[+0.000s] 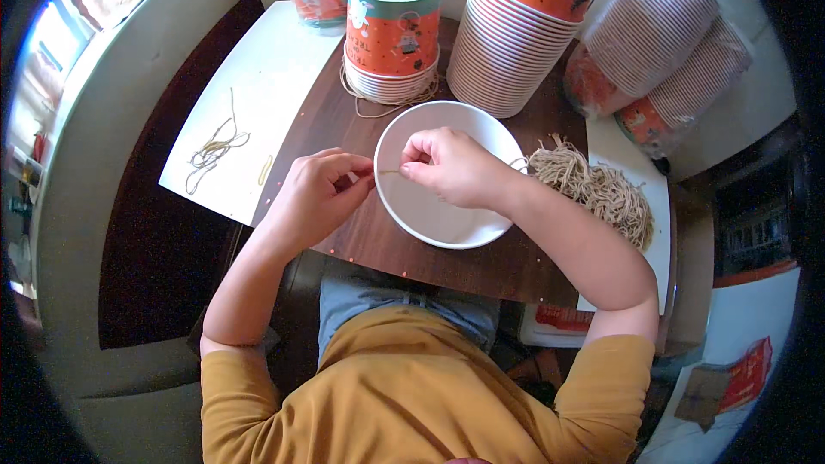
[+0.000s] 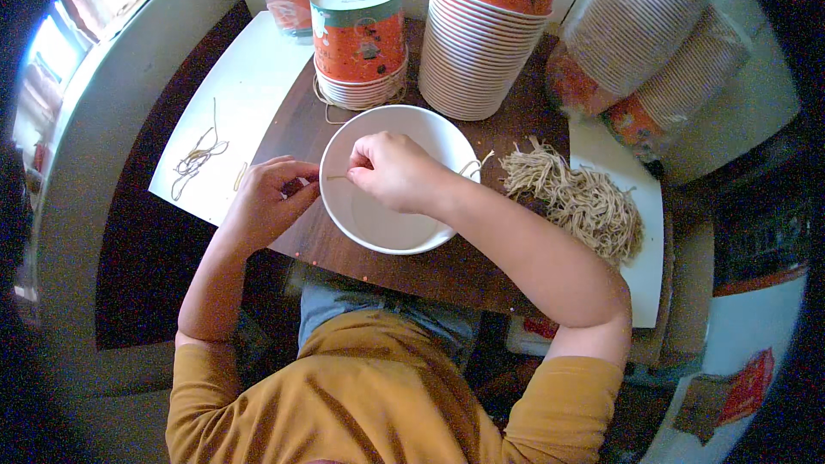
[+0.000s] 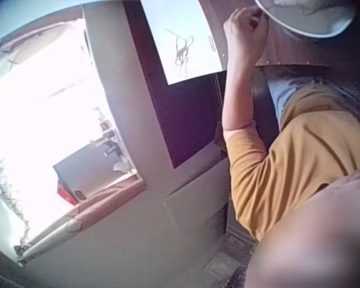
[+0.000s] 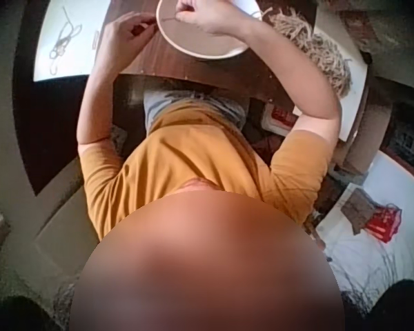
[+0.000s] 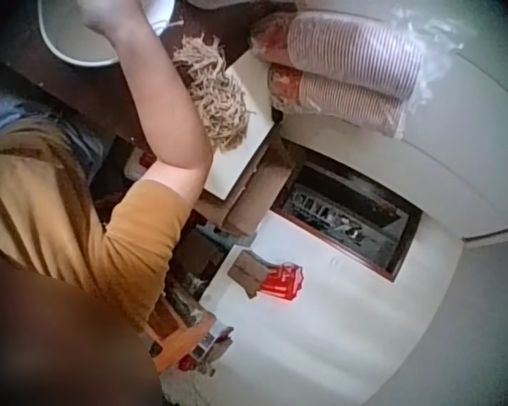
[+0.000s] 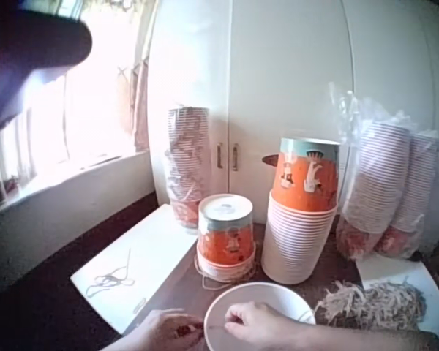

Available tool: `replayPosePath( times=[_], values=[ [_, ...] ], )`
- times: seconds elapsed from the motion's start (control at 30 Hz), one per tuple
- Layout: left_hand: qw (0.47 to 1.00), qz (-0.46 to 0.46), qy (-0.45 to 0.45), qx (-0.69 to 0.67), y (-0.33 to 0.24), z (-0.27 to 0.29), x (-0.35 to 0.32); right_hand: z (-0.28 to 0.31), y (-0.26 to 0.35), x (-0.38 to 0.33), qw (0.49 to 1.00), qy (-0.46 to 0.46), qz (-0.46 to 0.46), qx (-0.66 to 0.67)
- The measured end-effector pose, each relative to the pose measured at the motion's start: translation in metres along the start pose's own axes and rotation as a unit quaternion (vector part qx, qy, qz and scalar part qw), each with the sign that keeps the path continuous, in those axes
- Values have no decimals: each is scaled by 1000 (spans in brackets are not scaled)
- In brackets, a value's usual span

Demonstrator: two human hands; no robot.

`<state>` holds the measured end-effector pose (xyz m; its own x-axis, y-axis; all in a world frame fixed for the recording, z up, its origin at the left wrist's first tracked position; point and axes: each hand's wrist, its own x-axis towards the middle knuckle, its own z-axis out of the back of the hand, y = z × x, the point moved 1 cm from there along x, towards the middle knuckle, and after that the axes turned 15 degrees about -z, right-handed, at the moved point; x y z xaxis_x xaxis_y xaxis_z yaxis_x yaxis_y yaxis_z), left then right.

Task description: Attaching carrying strings to printed paper buckets by threading them through pre-punched holes.

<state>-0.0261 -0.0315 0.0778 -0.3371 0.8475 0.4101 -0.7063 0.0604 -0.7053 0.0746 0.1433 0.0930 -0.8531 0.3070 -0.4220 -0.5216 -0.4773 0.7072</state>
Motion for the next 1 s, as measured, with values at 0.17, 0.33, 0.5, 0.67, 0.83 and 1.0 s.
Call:
replayPosePath(
  times=[0.17,0.33,0.5,0.67,0.83,1.0],
  values=[
    [1000,10,7,2,-3,1,1,-1,3,1,1000,-15,17,-16],
    [1000,1,7,13,-5,1,1,-4,9,1,999,-22,31,-21],
    [997,-54,1,48,-5,-2,-1,-11,10,2,999,-13,35,-9],
    [995,-73,-12,61,-6,-6,-2,-12,13,-1,996,-37,69,-48],
    [996,-70,-24,57,-7,-13,-4,-14,8,-3,996,-28,83,-30],
    [995,-36,-92,2,0,-15,-14,-5,4,-8,998,-13,57,-3]
  ],
)
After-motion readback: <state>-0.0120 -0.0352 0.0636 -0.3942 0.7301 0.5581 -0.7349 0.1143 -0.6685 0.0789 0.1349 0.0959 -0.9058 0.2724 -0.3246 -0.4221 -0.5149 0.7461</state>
